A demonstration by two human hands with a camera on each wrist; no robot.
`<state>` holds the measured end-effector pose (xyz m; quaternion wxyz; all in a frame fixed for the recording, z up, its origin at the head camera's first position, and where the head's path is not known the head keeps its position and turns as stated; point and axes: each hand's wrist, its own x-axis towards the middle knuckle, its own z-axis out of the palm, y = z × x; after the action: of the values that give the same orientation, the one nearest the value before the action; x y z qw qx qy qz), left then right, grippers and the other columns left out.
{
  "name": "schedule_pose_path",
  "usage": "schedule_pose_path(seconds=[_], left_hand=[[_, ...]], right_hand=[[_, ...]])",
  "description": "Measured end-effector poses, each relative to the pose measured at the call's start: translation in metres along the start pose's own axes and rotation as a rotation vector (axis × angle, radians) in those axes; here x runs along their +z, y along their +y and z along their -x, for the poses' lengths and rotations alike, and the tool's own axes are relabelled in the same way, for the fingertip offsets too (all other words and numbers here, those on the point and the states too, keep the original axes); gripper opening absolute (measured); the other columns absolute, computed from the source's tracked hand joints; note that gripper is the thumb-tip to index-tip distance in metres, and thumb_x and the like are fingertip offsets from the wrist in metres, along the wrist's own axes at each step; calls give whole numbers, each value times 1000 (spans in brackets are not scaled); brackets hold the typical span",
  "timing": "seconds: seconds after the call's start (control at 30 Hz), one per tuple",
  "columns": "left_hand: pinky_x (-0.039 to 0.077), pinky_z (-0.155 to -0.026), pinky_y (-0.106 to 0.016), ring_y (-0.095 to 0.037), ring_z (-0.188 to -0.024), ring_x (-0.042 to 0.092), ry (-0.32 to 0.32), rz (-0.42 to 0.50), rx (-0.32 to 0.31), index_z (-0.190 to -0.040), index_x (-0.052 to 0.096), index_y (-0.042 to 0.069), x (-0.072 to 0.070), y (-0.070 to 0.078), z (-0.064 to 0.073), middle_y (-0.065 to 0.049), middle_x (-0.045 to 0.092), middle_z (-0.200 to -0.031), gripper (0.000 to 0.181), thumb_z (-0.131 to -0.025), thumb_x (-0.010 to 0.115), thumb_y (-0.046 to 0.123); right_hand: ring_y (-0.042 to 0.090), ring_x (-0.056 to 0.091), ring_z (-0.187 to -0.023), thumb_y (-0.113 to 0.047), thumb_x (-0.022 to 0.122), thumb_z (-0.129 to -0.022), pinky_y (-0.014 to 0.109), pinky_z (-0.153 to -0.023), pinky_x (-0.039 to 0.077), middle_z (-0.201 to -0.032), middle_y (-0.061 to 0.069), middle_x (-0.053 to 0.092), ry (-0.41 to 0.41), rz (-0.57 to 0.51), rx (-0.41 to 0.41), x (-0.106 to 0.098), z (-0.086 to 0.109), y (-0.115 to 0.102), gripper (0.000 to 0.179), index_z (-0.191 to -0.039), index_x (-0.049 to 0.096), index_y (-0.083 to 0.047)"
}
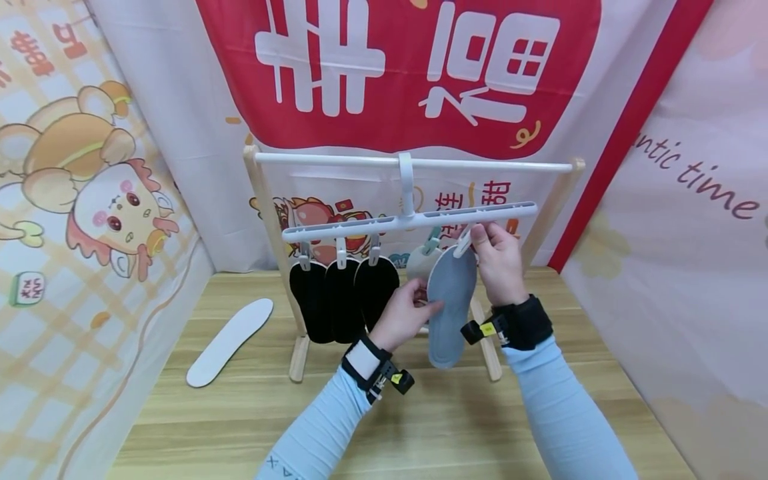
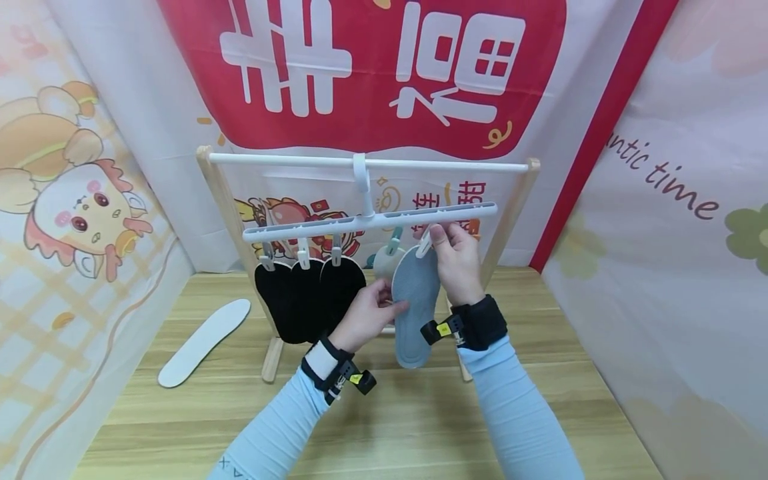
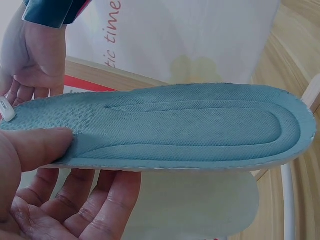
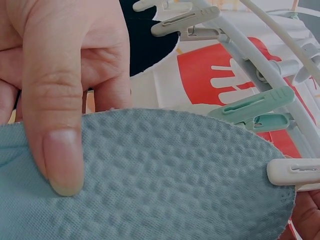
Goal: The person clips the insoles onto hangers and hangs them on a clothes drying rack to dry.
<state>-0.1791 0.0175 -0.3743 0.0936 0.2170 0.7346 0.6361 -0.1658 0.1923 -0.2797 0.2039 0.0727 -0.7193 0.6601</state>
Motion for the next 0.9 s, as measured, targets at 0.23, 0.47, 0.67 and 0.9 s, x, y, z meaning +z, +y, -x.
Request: schedule_pose_path(seconds=[0.23,0.47,0.67,0.9], left_hand=[[56,-84,-36,-19,-99,65,2,3,9,-123,60,9,-1,-2,-4,-5,66,-112,29,-96,67,14],[55,-85,-35,-18,-99,64,17,-13,8,-120,63,9,2,-7,-10,-4,67,-110,24,-97,64,15],[54,-86,-35,-18,-100,64,18,-32,-12,-124,64,9,3,-9,-10,-4,67,-111,27,-98,63,18],[55,-87,-37,-19,-104,64,13,-59,-54,-131,61,12,2,-15,-4,-5,66,-117,32,-100,61,20]], right_hand=[[20,55,-116,-36,51,-100,48,-111,35,-112,13,68,-4,16,6,0,1,1,47,-128,60,0],[21,54,-116,-39,51,-100,50,-110,33,-109,9,70,-25,48,-12,-1,1,4,49,-130,59,-1],[22,53,-118,-40,56,-99,50,-111,32,-109,6,71,-29,57,0,-3,1,6,51,-131,59,0],[21,54,-117,-44,60,-96,50,-109,35,-116,11,68,-32,73,42,0,1,6,53,-133,60,-6]])
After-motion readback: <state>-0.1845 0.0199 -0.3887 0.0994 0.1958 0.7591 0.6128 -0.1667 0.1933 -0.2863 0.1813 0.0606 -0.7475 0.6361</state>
